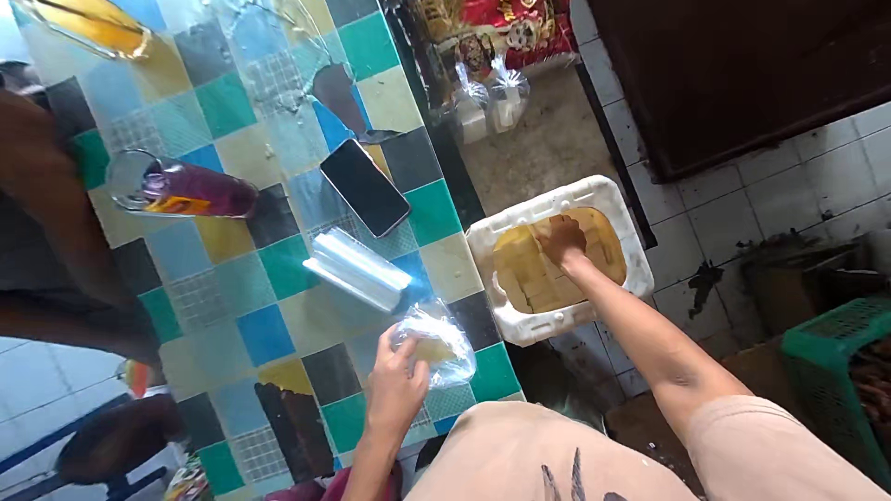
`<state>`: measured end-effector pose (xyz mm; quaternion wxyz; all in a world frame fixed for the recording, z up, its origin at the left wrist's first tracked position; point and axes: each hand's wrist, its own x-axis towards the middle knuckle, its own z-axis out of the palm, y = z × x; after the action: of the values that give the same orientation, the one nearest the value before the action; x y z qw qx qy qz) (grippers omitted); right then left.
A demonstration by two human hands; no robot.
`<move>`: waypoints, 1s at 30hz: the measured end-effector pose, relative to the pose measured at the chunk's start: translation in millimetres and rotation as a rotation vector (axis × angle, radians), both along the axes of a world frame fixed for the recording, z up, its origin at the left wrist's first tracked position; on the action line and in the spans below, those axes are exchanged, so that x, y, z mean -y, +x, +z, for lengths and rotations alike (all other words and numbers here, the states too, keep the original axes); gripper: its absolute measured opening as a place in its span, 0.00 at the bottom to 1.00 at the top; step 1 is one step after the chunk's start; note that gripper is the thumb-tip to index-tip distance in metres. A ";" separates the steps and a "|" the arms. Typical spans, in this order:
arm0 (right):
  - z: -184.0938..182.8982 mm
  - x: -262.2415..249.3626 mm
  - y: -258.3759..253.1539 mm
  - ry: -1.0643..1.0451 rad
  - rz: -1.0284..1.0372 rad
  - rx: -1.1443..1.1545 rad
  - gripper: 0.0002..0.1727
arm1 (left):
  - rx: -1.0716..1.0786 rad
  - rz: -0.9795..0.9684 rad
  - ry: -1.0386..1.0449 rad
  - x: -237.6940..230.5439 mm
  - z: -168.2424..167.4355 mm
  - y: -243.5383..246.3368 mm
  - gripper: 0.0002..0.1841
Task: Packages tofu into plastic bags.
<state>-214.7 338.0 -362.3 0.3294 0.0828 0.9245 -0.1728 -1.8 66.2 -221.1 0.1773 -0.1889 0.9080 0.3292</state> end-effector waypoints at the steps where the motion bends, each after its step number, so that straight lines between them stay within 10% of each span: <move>1: -0.5 1.8 0.8 0.005 0.014 -0.009 0.30 | -0.015 0.005 0.001 -4.2 -2.8 -2.2 0.16; 9: -0.5 -0.7 -7.7 -0.161 -0.139 0.148 0.30 | -0.004 0.013 -0.009 -29.3 -13.5 -24.5 0.12; 14: 56.7 -10.1 25.5 -0.692 -0.532 0.389 0.25 | 0.069 0.010 -0.031 -31.0 -14.3 -32.4 0.22; 22: 132.4 65.9 121.6 -1.482 -0.495 0.268 0.21 | 0.206 -0.095 0.008 -37.3 1.2 -41.5 0.32; 30: 101.3 94.1 162.7 -0.861 0.108 -0.312 0.19 | 0.091 -0.114 0.226 -22.4 1.3 -28.7 0.31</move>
<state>-52.0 243.9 -261.0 0.1993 -0.1367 0.8101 -0.5341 -30.6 88.6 -219.8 0.2565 -0.1306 0.8656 0.4098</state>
